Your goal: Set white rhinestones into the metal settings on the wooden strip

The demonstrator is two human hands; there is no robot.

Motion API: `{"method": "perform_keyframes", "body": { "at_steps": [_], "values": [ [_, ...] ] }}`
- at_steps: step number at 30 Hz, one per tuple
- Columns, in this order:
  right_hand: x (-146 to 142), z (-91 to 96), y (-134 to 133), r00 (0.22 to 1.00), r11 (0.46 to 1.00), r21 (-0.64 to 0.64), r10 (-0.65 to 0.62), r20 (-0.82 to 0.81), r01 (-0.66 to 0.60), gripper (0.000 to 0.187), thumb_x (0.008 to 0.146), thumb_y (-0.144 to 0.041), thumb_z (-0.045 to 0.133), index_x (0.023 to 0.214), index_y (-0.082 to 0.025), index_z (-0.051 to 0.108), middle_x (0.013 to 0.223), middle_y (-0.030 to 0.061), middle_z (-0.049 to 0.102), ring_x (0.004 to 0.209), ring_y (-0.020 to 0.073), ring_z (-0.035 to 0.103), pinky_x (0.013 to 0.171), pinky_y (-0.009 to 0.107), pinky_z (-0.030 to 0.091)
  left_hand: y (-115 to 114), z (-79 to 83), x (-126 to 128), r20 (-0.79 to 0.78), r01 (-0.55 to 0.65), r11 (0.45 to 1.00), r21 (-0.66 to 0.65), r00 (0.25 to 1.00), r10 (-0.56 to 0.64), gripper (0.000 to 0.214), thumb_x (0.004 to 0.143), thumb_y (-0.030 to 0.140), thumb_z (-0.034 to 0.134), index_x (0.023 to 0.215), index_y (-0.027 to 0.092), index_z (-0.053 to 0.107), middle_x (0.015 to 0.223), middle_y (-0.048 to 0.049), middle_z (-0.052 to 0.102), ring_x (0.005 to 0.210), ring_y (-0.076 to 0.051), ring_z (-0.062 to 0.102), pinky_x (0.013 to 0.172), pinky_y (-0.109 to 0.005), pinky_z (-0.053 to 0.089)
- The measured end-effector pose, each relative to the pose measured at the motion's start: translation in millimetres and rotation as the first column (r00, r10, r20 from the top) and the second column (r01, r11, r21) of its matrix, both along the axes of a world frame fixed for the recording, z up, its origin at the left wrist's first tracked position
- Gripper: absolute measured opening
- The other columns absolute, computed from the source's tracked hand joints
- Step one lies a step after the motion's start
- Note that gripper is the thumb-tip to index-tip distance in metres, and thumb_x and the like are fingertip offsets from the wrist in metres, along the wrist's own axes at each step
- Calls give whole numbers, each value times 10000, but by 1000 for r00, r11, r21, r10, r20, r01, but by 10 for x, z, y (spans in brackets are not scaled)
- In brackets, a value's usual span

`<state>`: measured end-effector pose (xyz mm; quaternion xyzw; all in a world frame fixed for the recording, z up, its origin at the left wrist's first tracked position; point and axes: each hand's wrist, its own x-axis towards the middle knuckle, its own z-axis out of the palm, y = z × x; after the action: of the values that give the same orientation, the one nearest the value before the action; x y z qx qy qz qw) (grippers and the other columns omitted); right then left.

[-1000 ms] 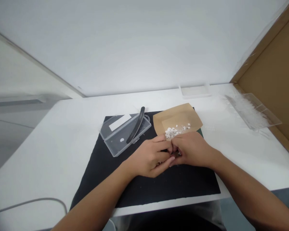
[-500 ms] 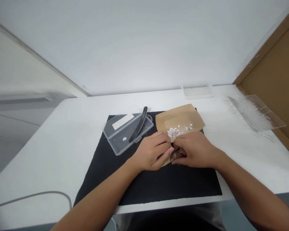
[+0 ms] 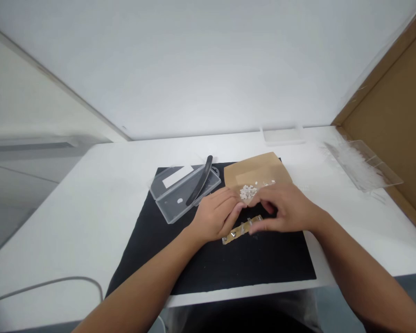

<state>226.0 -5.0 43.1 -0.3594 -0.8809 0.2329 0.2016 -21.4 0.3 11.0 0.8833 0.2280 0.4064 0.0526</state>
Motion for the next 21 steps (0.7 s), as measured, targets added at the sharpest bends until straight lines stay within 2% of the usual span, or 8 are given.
{"method": "perform_keyframes", "body": {
  "at_steps": [2,5,7,12,13,15,18,21],
  "values": [
    [112,22,52,985,973,159,-165,-40,170,293,1002,-530,656,968,-247,723,667,-49,612,594,106,538,608,263,357,13,-22,-7,29,-6,1000,-8,1000,6,190,1033,107,460,1112,150,627,848,-71,687,792,-202,609,736,-334,546],
    [328,56,148,866,781,395,-492,-87,483,307,1042,-471,581,918,-235,734,682,-9,633,617,137,565,617,292,359,49,-47,-21,98,-1,1000,8,995,0,382,1026,35,382,1331,181,560,828,-39,661,792,-196,579,769,-331,531],
    [496,78,211,757,653,450,-648,-83,609,294,1037,-464,561,1014,-237,747,721,13,648,654,162,581,624,305,363,73,-51,-27,153,-30,998,58,988,21,481,1022,5,350,1389,257,531,880,-35,650,819,-194,566,809,-349,511],
    [947,62,326,560,490,473,-829,-8,732,215,972,-315,531,1069,-254,712,842,39,657,797,217,609,645,314,365,78,-50,-20,274,-86,992,96,960,56,576,999,4,414,1444,369,444,1027,-46,621,891,-205,578,817,-389,495],
    [1035,45,342,531,476,459,-848,12,750,203,951,-289,532,1052,-257,706,852,41,656,815,227,608,660,322,375,71,-56,-18,286,-87,994,70,956,63,582,992,22,443,1469,352,402,1037,-54,617,918,-218,588,820,-406,508],
    [1191,12,364,517,509,396,-851,97,764,191,923,-273,541,1029,-264,700,870,43,666,814,240,605,676,340,389,56,-74,-14,298,-83,997,9,951,76,587,977,61,497,1489,301,339,1058,-77,611,956,-241,593,815,-434,535],
    [1327,3,361,575,591,295,-805,149,751,186,900,-281,562,1019,-270,703,870,32,672,797,237,611,699,354,418,45,-98,-10,301,-72,997,-22,951,76,574,950,79,545,1453,261,336,1057,-90,603,946,-243,582,767,-413,552],
    [1306,65,306,578,602,276,-798,172,749,164,908,-333,581,1003,-284,705,866,29,686,798,246,616,677,356,410,50,-95,-8,283,-78,997,-18,956,79,568,920,58,569,1410,253,358,1029,-79,592,944,-239,571,731,-373,548]
  ]
}}
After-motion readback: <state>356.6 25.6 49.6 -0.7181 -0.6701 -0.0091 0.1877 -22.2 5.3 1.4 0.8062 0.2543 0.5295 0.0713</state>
